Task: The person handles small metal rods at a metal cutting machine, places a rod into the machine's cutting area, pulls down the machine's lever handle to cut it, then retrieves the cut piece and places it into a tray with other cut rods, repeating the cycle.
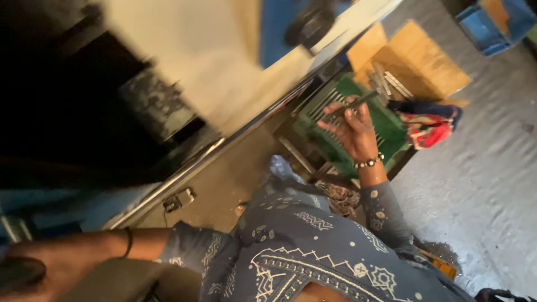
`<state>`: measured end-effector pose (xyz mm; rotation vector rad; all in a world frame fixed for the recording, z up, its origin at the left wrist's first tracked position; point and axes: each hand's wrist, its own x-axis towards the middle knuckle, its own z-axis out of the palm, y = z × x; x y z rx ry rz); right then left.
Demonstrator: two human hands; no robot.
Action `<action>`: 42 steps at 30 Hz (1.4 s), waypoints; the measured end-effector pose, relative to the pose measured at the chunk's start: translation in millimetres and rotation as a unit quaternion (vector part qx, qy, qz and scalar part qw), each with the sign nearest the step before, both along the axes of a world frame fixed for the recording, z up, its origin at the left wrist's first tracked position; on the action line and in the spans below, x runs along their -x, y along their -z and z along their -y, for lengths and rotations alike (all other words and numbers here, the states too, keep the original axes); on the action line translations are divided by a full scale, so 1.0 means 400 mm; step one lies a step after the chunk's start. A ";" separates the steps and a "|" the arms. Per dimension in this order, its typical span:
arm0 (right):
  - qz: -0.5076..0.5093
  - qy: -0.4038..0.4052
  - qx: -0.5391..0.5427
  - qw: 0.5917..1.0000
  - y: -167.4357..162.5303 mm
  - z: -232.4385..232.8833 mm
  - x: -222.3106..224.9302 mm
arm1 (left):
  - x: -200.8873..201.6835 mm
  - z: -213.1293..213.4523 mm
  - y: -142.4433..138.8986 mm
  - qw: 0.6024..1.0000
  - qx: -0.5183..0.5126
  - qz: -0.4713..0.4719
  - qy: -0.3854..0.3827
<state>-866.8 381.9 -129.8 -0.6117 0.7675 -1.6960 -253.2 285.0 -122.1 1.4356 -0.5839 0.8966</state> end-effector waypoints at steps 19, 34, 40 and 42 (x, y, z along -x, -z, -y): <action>0.111 -0.307 -0.029 0.945 -0.133 0.325 -0.809 | -0.394 -0.077 -0.180 0.999 -0.025 -0.001 -0.023; 0.290 -0.497 -0.158 0.802 0.077 0.875 -1.332 | -0.314 -0.072 -0.238 0.987 -0.010 -0.129 0.100; 0.321 -0.512 -0.201 0.771 0.125 0.984 -1.421 | -0.306 -0.077 -0.228 0.981 -0.008 -0.161 0.107; 0.356 -0.509 -0.211 0.754 0.119 1.003 -1.450 | -0.304 -0.080 -0.229 0.979 -0.015 -0.179 0.097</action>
